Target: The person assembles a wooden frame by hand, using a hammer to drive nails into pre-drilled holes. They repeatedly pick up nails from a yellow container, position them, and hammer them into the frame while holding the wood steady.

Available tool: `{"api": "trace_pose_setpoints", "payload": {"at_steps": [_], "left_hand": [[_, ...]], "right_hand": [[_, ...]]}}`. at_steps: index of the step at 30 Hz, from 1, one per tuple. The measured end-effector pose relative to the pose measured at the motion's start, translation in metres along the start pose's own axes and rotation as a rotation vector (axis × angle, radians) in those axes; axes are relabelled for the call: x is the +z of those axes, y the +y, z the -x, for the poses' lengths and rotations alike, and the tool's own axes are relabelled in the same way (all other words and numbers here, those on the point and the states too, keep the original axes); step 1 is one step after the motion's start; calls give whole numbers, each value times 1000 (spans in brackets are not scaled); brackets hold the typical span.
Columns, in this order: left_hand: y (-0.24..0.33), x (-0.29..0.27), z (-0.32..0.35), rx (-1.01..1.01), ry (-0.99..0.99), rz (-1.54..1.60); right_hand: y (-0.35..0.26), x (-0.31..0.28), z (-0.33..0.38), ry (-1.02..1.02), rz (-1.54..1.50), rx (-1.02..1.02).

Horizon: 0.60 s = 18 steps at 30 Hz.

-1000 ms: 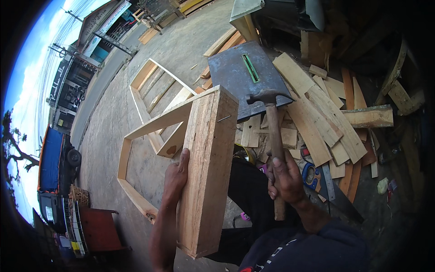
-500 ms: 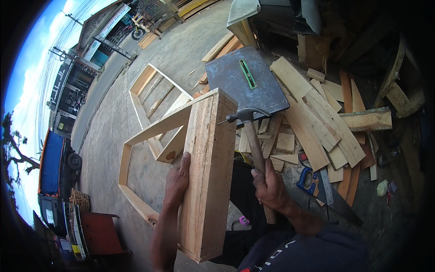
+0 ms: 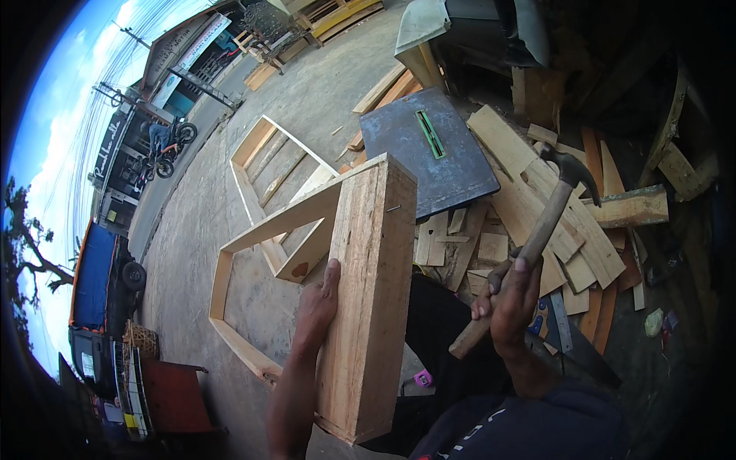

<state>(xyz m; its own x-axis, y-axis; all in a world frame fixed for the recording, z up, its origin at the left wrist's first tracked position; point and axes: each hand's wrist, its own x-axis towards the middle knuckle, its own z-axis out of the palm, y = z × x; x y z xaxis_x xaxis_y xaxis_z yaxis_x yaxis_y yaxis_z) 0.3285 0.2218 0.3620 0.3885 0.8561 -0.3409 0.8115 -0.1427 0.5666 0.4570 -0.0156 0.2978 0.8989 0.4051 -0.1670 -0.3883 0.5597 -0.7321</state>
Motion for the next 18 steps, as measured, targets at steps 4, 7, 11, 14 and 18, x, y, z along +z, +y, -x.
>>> {"api": "trace_pose_setpoints", "payload": {"at_steps": [4,7,11,14,18], "left_hand": [[-4,3,-4,27,-19,6],[-6,4,-7,65,18,-6],[-7,4,-9,36,-6,-67],[-6,4,-11,61,-53,38],[-5,3,-8,32,-43,-71]], "right_hand": [[9,-3,1,-437,765,172],[16,-9,1,-227,294,238],[12,-10,0,-268,386,192],[1,-4,-2,-363,561,240],[-4,6,-1,72,-102,-25]]}}
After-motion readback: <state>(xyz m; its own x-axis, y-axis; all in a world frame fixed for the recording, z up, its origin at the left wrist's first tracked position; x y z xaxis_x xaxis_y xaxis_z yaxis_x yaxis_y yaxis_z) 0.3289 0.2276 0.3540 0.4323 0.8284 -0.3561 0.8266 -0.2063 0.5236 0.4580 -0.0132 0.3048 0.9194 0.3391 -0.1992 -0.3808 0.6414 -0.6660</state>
